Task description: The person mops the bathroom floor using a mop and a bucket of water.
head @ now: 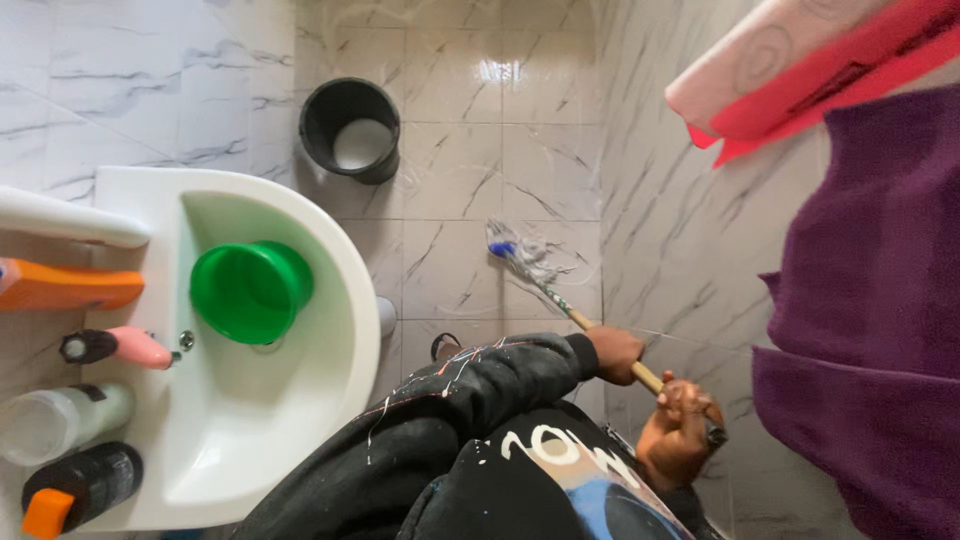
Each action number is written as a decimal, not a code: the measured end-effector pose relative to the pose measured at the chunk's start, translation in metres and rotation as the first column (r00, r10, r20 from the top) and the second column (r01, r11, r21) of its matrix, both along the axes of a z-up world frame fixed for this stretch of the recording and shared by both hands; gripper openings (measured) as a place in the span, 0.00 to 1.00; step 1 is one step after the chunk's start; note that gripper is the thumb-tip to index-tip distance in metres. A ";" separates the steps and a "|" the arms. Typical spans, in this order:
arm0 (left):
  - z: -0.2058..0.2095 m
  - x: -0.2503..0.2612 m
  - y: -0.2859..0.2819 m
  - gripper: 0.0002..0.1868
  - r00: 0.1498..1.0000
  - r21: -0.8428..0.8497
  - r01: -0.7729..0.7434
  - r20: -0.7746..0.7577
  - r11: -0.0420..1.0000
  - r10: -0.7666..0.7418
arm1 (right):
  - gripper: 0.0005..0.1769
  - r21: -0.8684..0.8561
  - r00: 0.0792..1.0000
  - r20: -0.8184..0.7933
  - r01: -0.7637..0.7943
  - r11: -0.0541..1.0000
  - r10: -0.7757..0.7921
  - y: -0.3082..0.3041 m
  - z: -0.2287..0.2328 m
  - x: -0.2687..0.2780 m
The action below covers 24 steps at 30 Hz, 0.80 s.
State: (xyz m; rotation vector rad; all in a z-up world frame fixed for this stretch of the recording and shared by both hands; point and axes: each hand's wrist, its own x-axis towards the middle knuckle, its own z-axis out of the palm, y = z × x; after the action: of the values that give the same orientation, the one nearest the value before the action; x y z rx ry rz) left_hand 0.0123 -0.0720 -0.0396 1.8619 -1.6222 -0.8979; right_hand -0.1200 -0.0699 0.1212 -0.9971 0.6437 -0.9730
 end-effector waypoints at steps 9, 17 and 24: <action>-0.056 0.093 0.078 0.04 0.904 -0.034 -0.222 0.367 0.974 0.219 | 0.08 -0.881 0.893 -0.432 -0.388 0.269 -0.128 0.038 -0.030 0.085; -0.030 0.104 0.139 0.10 0.686 -0.144 -0.702 0.125 0.697 0.717 | 0.16 -0.341 0.621 -0.466 -0.783 0.520 0.630 0.051 0.015 0.139; 0.024 0.067 0.146 0.07 0.596 -0.064 -0.801 -0.009 0.595 0.803 | 0.18 -0.233 0.454 -0.411 -0.891 0.391 0.790 0.028 0.063 0.134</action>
State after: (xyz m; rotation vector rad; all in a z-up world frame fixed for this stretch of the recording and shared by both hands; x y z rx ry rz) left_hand 0.0798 0.0742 -0.0161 2.2256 -0.6051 -0.3952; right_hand 0.0138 -0.0423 0.1842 -1.6244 0.0031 -0.0140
